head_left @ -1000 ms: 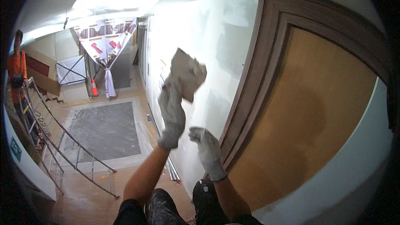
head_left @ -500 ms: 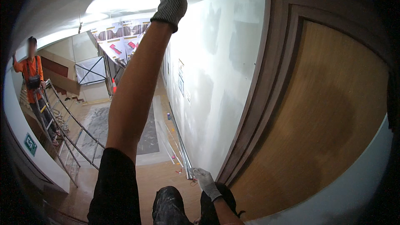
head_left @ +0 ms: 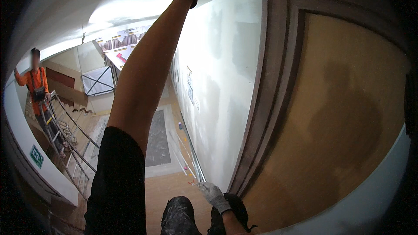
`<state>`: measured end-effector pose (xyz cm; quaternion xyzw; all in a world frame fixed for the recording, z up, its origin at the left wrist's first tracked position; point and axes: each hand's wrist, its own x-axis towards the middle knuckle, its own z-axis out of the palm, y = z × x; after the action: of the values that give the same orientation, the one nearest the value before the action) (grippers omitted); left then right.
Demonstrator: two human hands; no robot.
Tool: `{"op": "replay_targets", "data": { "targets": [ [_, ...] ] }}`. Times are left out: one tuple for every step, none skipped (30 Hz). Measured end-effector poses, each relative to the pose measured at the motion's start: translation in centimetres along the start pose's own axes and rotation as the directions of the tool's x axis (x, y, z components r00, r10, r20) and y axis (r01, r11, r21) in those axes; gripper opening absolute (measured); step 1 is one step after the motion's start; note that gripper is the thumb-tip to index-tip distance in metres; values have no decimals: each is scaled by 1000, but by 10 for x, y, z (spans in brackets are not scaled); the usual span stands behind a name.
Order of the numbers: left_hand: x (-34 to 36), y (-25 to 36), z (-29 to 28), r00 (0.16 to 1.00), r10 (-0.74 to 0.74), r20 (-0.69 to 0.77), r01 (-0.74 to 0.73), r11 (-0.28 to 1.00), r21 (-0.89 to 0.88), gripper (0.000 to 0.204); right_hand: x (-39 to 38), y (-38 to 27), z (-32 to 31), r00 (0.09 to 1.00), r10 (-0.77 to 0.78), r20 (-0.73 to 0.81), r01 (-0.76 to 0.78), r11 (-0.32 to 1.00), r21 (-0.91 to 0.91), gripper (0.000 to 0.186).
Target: The person applies joint compound to the upper edge of a door frame using a putty knife. They scoop the compound from a small container onto the putty knife and smooth it along the seam between the frame and the wall.
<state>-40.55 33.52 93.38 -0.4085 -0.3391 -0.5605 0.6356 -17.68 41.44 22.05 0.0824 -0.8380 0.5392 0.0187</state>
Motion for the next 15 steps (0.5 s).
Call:
{"op": "replay_targets", "data": {
  "targets": [
    [-1, -3, 6, 995, 91, -27, -91, 996, 21, 37, 0, 4, 0, 1000, -24, -15, 24, 1000, -18, 40],
    [-2, -6, 10, 982, 183, -52, -181, 982, 46, 37, 0, 12, 1, 998, -49, -27, 48, 998, -36, 40],
    [-1, -9, 10, 986, 164, -4, -161, 975, 151, 36, 1, 18, 2, 996, -75, -37, 73, 996, -54, 40],
    [-2, -5, 12, 990, 135, 38, -140, 959, 248, 35, 2, 22, 0, 997, -67, -48, 65, 997, -48, 39],
    [-5, -1, 14, 992, 103, 79, -124, 931, 344, 36, 3, 26, -1, 997, -59, -56, 57, 998, -41, 39],
    [-9, 2, 19, 991, 110, 75, -124, 964, 235, 35, 4, 30, -2, 997, -52, -63, 50, 998, -33, 38],
    [-7, 1, 16, 995, 80, 60, -93, 960, 263, 34, 3, 25, -4, 997, -53, -49, 51, 998, -47, 37],
    [-3, 0, 15, 998, 52, 44, -62, 955, 291, 33, 1, 18, -7, 998, -55, -34, 53, 997, -60, 35],
    [1, -1, 12, 999, 25, 27, -32, 947, 319, 33, 0, 14, -9, 998, -57, -18, 55, 996, -73, 34],
    [4, -3, 10, 999, -4, 42, -9, 952, 305, 34, -1, 16, -10, 997, -74, -33, 72, 996, -57, 33],
    [9, -5, 4, 998, -33, 57, 14, 956, 293, 36, -2, 19, -10, 995, -92, -48, 90, 995, -42, 32],
    [13, -7, 0, 996, -61, 72, 38, 959, 281, 38, -3, 21, -11, 992, -108, -64, 107, 994, -26, 30],
    [10, 4, 6, 981, -156, 113, 120, 953, 277, 41, -2, 22, -16, 992, -111, -67, 109, 994, -30, 30],
    [4, 23, 16, 956, -250, 155, 205, 944, 259, 45, -1, 24, -26, 990, -110, -86, 106, 994, -40, 30],
    [2, 36, 18, 921, -335, 197, 280, 924, 261, 49, -1, 26, -31, 989, -115, -89, 111, 993, -47, 30]
  ]
}}
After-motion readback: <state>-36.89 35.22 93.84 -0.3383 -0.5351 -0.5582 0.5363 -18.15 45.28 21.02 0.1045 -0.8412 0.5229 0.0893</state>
